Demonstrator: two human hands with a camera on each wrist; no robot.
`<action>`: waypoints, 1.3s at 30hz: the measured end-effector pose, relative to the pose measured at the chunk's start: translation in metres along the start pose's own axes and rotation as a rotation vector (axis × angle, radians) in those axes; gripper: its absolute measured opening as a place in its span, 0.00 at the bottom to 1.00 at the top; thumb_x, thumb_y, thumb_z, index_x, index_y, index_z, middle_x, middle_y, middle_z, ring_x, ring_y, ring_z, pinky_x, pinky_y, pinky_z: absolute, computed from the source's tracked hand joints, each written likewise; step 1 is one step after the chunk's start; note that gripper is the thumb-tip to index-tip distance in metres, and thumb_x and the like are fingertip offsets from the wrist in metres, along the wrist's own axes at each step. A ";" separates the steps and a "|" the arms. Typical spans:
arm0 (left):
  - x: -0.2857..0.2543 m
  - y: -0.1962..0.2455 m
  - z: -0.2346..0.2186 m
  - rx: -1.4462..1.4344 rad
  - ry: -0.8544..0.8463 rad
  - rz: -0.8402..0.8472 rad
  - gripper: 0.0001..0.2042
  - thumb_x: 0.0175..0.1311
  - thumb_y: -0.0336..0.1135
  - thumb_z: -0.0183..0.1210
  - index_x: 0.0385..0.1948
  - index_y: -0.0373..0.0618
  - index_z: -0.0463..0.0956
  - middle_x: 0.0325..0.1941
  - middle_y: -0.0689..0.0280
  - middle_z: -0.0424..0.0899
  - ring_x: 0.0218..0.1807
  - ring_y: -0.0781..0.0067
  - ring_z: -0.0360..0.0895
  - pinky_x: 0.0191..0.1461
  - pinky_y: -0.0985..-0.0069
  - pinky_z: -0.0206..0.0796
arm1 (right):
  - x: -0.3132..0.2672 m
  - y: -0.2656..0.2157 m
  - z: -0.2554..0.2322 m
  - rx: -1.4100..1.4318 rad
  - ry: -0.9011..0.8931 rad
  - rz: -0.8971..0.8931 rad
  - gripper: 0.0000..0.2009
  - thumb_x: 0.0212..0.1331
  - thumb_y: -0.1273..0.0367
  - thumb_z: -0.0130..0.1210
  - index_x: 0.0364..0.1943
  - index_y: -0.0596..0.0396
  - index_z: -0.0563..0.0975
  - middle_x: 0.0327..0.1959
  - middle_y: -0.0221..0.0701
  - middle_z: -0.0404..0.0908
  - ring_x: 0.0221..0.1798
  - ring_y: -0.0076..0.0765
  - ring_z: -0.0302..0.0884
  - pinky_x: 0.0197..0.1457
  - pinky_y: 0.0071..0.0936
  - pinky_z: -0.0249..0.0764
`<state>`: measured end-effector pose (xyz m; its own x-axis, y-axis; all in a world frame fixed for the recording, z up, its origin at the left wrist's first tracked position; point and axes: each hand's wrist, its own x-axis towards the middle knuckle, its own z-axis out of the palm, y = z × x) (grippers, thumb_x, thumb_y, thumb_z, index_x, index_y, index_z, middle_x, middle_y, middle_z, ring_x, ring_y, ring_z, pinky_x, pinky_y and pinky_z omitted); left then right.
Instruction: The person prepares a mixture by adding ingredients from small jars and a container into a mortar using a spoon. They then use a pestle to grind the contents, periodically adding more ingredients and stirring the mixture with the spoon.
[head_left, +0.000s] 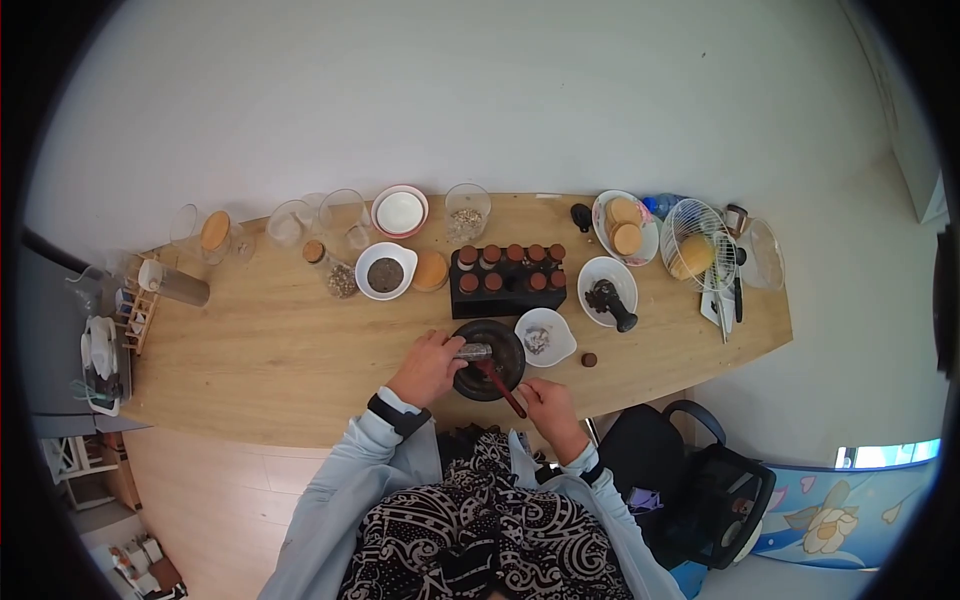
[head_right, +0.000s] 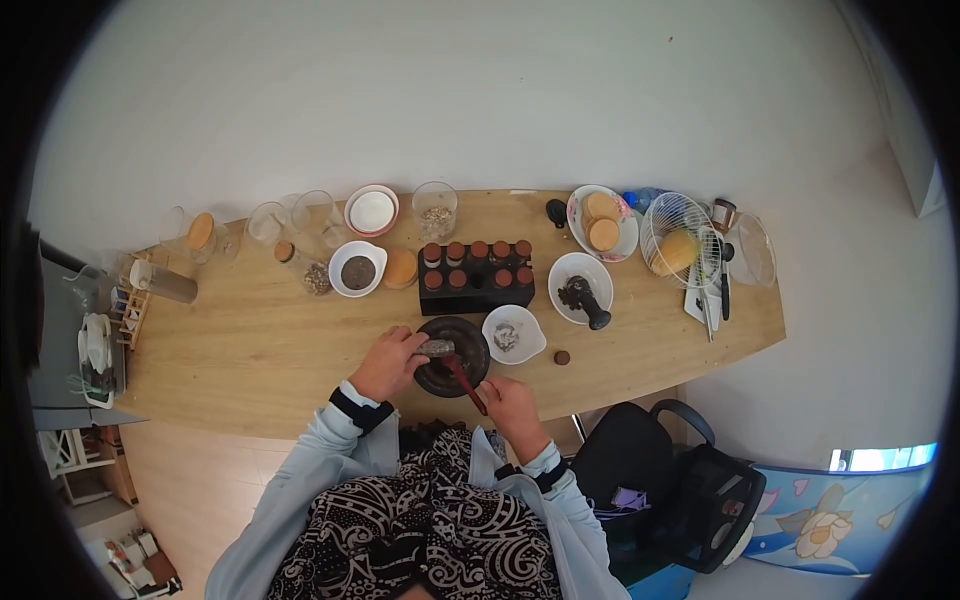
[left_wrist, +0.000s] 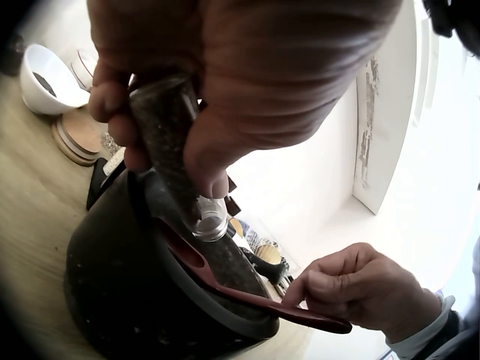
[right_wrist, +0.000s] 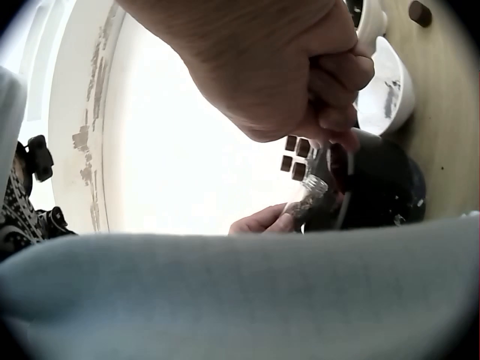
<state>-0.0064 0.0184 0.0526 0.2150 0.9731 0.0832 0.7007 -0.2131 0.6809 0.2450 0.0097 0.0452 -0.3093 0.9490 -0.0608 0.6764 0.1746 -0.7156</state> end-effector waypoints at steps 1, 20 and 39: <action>-0.001 0.000 0.000 0.001 0.000 -0.002 0.15 0.55 0.31 0.61 0.44 0.41 0.75 0.38 0.53 0.75 0.44 0.48 0.72 0.50 0.58 0.65 | 0.000 -0.005 -0.002 0.002 -0.001 -0.001 0.14 0.59 0.63 0.58 0.35 0.62 0.78 0.23 0.43 0.81 0.25 0.45 0.79 0.30 0.34 0.73; 0.003 0.012 -0.003 0.151 -0.027 0.036 0.18 0.53 0.26 0.60 0.47 0.39 0.74 0.39 0.51 0.72 0.44 0.48 0.70 0.49 0.59 0.64 | 0.000 -0.040 -0.038 -0.187 -0.065 0.014 0.09 0.59 0.66 0.51 0.31 0.56 0.80 0.22 0.46 0.77 0.27 0.56 0.77 0.31 0.47 0.71; 0.005 0.013 -0.004 0.050 0.028 0.154 0.18 0.41 0.21 0.63 0.39 0.39 0.73 0.39 0.56 0.72 0.46 0.51 0.69 0.51 0.61 0.65 | 0.005 -0.040 -0.037 -0.097 0.115 -0.089 0.09 0.58 0.71 0.56 0.41 0.57 0.79 0.28 0.44 0.81 0.30 0.53 0.79 0.31 0.40 0.74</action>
<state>0.0008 0.0209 0.0647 0.3039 0.9305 0.2044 0.6938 -0.3632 0.6219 0.2406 0.0168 0.0992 -0.2956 0.9516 0.0837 0.7128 0.2781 -0.6439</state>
